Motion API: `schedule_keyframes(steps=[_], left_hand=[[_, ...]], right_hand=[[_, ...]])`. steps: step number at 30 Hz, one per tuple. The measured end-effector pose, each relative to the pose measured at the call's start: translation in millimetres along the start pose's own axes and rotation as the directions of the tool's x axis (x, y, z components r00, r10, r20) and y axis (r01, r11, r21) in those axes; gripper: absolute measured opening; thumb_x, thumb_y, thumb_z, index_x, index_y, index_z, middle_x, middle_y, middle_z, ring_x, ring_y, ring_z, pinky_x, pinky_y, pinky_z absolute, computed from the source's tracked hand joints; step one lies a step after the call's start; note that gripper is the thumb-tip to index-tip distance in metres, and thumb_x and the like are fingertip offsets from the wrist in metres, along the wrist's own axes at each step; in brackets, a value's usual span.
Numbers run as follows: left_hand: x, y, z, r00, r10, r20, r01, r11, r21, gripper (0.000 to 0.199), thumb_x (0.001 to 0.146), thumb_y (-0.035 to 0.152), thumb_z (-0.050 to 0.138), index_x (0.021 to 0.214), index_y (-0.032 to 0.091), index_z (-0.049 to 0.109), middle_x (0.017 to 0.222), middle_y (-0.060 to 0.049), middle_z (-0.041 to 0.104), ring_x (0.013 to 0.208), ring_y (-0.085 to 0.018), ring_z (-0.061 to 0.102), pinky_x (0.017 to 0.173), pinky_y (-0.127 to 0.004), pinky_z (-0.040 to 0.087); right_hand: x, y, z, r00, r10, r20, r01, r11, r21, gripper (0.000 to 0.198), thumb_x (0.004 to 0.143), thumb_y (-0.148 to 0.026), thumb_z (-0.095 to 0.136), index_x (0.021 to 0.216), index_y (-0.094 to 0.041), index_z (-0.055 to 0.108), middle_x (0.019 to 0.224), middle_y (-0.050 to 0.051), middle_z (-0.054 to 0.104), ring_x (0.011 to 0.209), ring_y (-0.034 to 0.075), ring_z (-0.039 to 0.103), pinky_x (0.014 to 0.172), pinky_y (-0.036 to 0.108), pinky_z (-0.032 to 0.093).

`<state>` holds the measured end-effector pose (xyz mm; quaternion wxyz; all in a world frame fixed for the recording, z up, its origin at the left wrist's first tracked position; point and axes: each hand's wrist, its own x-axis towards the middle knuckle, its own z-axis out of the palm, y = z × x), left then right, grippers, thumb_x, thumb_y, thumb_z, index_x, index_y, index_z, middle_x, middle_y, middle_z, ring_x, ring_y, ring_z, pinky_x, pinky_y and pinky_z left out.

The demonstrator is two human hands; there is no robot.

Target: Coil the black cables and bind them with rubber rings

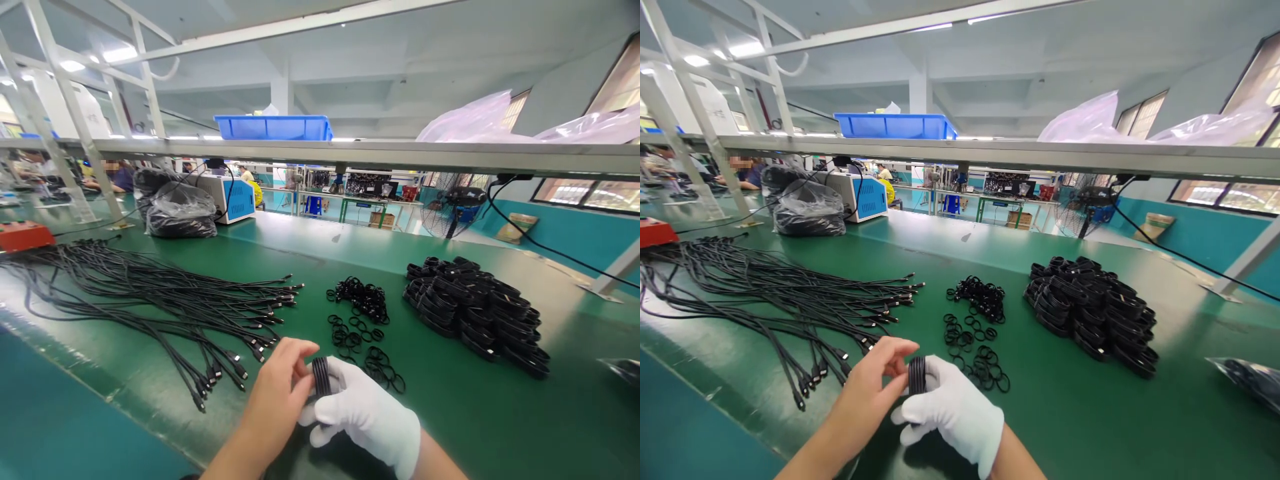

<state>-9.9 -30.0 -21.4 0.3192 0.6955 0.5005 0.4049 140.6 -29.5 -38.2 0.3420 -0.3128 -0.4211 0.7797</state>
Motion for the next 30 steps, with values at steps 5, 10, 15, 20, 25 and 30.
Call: schedule_keyframes(steps=[5,10,15,20,25,30], left_hand=[[-5.1,-2.5,10.8,0.995,0.043,-0.090,-0.035,0.995,0.090,0.028,0.071,0.005,0.045,0.082,0.021,0.064,0.077,0.000,0.061,0.071,-0.016,0.058,0.066,-0.025,0.045],[-5.6,-7.6,15.5,0.985,-0.054,-0.161,0.055,0.998,0.004,0.022,0.072,0.008,0.047,0.072,0.020,0.065,0.069,0.000,0.061,0.065,-0.016,0.058,0.060,-0.025,0.044],[-2.6,-7.2,11.0,0.992,0.035,-0.120,-0.025,0.996,0.082,0.027,0.070,0.004,0.043,0.073,0.021,0.064,0.070,0.001,0.058,0.064,-0.014,0.055,0.059,-0.023,0.041],[6.5,-6.4,9.1,0.990,0.073,-0.121,-0.055,0.988,0.144,0.026,0.069,0.003,0.042,0.071,0.020,0.062,0.069,0.002,0.056,0.064,-0.014,0.054,0.059,-0.023,0.040],[17.3,-1.7,5.0,0.995,0.002,-0.102,0.022,0.971,0.237,0.020,0.068,0.006,0.045,0.068,0.019,0.059,0.067,0.002,0.054,0.061,-0.014,0.051,0.057,-0.025,0.037],[21.8,1.0,-19.6,0.987,-0.094,0.133,0.101,0.994,-0.041,0.018,0.078,0.024,0.054,0.093,0.021,0.065,0.088,-0.002,0.063,0.082,-0.018,0.056,0.073,-0.028,0.043]], right_hand=[[1.5,0.7,3.9,0.999,-0.027,0.020,0.028,0.998,-0.049,0.050,0.047,-0.016,0.079,0.093,-0.012,0.060,0.085,0.004,0.061,0.072,0.017,0.061,0.055,0.027,0.051],[1.1,1.4,4.8,0.997,-0.011,0.071,0.012,1.000,-0.010,0.048,0.049,-0.017,0.078,0.094,-0.010,0.062,0.081,0.006,0.063,0.067,0.016,0.061,0.055,0.026,0.050],[4.3,5.3,3.0,0.997,-0.048,0.062,0.048,0.999,-0.001,0.045,0.049,-0.015,0.078,0.091,-0.010,0.063,0.078,0.005,0.062,0.070,0.018,0.061,0.057,0.028,0.050],[2.1,1.7,2.7,0.995,-0.040,0.096,0.032,0.996,0.083,0.050,0.063,-0.037,0.076,0.103,-0.012,0.058,0.087,0.007,0.060,0.077,0.017,0.061,0.063,0.029,0.050],[0.3,2.7,-2.2,0.998,-0.059,0.020,0.055,0.987,0.151,0.046,0.072,-0.045,0.067,0.105,-0.015,0.056,0.096,0.008,0.056,0.080,0.019,0.061,0.060,0.030,0.051],[4.3,6.8,-9.4,0.993,-0.028,0.118,-0.015,0.939,0.343,0.040,0.079,-0.041,0.055,0.104,-0.009,0.058,0.095,0.010,0.060,0.072,0.018,0.063,0.056,0.028,0.051]])
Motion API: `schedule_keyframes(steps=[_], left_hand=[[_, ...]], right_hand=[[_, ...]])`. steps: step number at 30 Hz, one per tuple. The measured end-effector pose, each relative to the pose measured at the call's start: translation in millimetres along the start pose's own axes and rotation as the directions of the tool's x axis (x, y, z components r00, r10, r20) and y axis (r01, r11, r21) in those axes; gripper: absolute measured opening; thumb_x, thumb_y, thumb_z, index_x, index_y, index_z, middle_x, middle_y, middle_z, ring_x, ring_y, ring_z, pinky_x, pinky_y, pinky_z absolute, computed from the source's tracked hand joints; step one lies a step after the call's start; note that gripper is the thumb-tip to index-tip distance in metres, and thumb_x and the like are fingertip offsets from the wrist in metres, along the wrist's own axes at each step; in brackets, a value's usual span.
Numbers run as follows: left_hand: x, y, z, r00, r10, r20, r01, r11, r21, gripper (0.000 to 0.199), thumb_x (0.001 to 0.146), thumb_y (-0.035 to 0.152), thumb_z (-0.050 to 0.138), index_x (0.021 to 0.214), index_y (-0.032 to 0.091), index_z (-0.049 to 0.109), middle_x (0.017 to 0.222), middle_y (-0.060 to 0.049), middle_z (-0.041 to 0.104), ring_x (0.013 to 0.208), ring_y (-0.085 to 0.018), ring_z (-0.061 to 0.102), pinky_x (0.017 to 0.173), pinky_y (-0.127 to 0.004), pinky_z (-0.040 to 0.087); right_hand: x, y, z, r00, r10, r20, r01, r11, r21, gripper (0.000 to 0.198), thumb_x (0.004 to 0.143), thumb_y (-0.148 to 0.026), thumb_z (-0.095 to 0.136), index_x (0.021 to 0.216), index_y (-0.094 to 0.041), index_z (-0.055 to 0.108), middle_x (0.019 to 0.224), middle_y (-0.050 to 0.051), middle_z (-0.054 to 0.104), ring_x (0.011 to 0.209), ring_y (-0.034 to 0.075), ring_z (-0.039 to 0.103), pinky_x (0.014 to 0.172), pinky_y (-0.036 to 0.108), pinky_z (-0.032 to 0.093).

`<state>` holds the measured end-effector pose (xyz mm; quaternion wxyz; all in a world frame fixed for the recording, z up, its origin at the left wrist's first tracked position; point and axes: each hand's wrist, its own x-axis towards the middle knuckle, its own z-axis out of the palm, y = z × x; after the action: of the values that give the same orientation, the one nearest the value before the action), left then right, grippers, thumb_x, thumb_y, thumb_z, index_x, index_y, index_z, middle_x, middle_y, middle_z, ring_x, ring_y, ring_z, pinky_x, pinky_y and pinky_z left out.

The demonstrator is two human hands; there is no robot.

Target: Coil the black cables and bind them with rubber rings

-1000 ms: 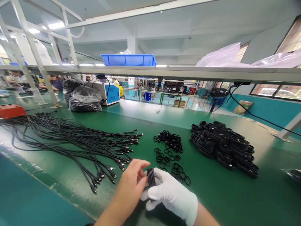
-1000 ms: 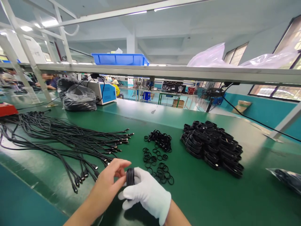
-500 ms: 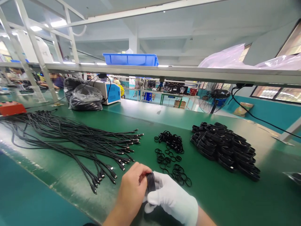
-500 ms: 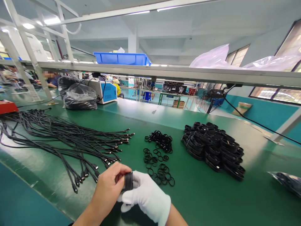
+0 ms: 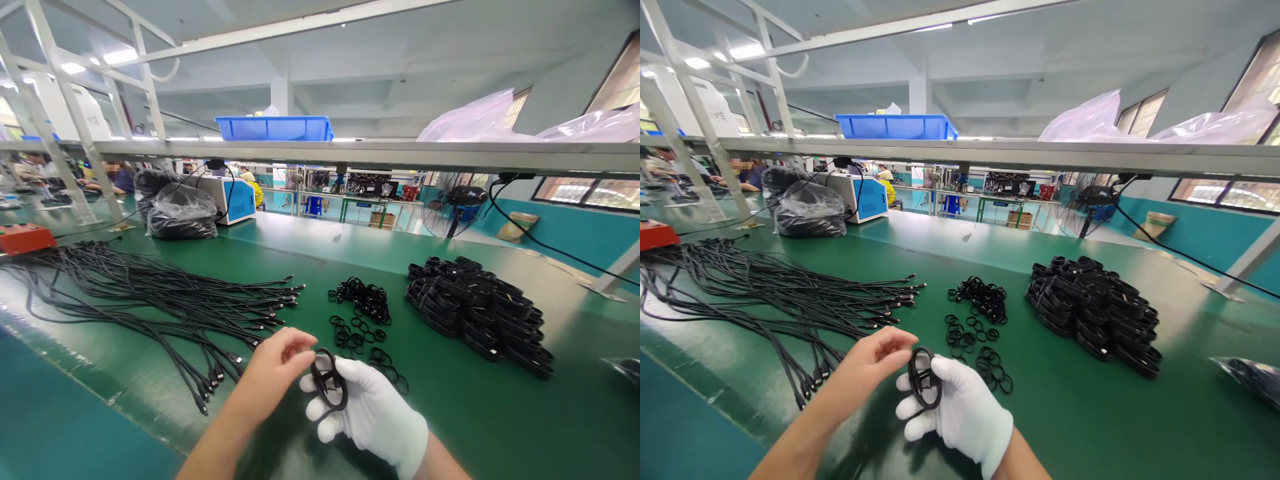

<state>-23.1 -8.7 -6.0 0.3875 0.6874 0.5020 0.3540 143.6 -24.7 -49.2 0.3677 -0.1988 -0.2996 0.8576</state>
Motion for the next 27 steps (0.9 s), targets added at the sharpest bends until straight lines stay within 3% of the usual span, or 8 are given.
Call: schedule_keyframes(steps=[5,9,12,15,19,24,26,27], left_hand=[[-0.3,-17.3,-11.4,0.946,0.076,0.315,0.064,0.909,-0.412,0.035,0.076,0.024,0.062,0.111,0.023,0.061,0.109,-0.003,0.063,0.100,-0.020,0.056,0.087,-0.030,0.041],[2.8,-28.8,-5.2,0.965,0.088,0.246,0.040,0.881,-0.471,0.031,0.073,0.020,0.065,0.104,0.020,0.064,0.098,-0.002,0.065,0.095,-0.019,0.057,0.085,-0.028,0.042],[4.8,-32.4,-2.7,0.974,0.066,0.215,0.041,0.888,-0.457,0.031,0.075,0.022,0.065,0.106,0.020,0.064,0.101,-0.004,0.066,0.097,-0.020,0.058,0.087,-0.030,0.042],[6.2,-38.9,-3.5,0.996,0.034,0.083,0.010,0.877,-0.480,0.030,0.080,0.032,0.061,0.108,0.020,0.063,0.106,-0.006,0.065,0.102,-0.021,0.057,0.091,-0.031,0.042],[7.9,-50.0,-7.6,0.994,-0.069,-0.089,0.026,0.909,-0.416,0.033,0.082,0.043,0.056,0.105,0.020,0.063,0.105,-0.006,0.066,0.091,-0.019,0.060,0.086,-0.030,0.046],[14.7,-53.4,-11.7,0.983,-0.158,-0.095,0.134,0.966,-0.220,0.044,0.071,0.054,0.061,0.096,0.019,0.067,0.100,-0.006,0.070,0.090,-0.024,0.063,0.081,-0.030,0.052],[19.0,-55.7,-11.3,0.981,-0.173,-0.086,0.157,0.973,-0.167,0.044,0.064,0.056,0.064,0.092,0.022,0.069,0.096,-0.005,0.072,0.088,-0.025,0.065,0.078,-0.030,0.054],[20.9,-57.9,-10.4,0.982,-0.171,-0.075,0.158,0.976,-0.152,0.043,0.062,0.056,0.066,0.089,0.023,0.070,0.094,-0.004,0.073,0.086,-0.026,0.066,0.076,-0.030,0.055]], right_hand=[[1.9,3.1,-0.8,0.986,0.114,0.121,-0.127,0.986,0.107,0.054,0.077,-0.048,0.049,0.099,0.000,0.060,0.094,0.015,0.062,0.071,0.017,0.063,0.057,0.026,0.051],[-0.1,6.1,4.6,0.999,0.011,-0.031,-0.014,0.994,-0.110,0.046,0.074,-0.044,0.057,0.103,-0.009,0.055,0.099,0.011,0.060,0.064,0.015,0.063,0.051,0.025,0.049],[-1.3,5.8,14.5,0.973,-0.085,-0.213,-0.012,0.908,-0.418,0.045,0.066,-0.025,0.061,0.109,-0.016,0.048,0.096,0.006,0.058,0.056,0.013,0.060,0.046,0.024,0.045],[-2.1,5.0,25.1,0.880,-0.294,-0.372,-0.083,0.677,-0.731,0.046,0.066,-0.017,0.052,0.111,-0.021,0.047,0.080,0.001,0.059,0.056,0.013,0.057,0.050,0.025,0.044],[-5.5,1.8,33.3,0.727,-0.623,-0.288,-0.047,0.374,-0.926,0.047,0.065,-0.019,0.055,0.112,-0.024,0.052,0.101,0.003,0.060,0.086,0.018,0.058,0.079,0.032,0.047],[-6.3,-26.8,25.9,0.656,-0.613,-0.441,-0.006,0.580,-0.815,0.047,0.068,-0.025,0.058,0.115,-0.021,0.054,0.102,0.004,0.063,0.088,0.019,0.060,0.077,0.029,0.049],[-8.5,-53.8,9.7,0.556,-0.717,-0.420,-0.006,0.502,-0.865,0.046,0.071,-0.030,0.059,0.116,-0.020,0.055,0.104,0.003,0.064,0.091,0.018,0.061,0.079,0.028,0.048],[-12.0,-70.5,-1.5,0.464,-0.785,-0.410,-0.074,0.427,-0.901,0.047,0.072,-0.032,0.059,0.117,-0.020,0.055,0.103,0.003,0.064,0.090,0.018,0.061,0.079,0.027,0.048]])
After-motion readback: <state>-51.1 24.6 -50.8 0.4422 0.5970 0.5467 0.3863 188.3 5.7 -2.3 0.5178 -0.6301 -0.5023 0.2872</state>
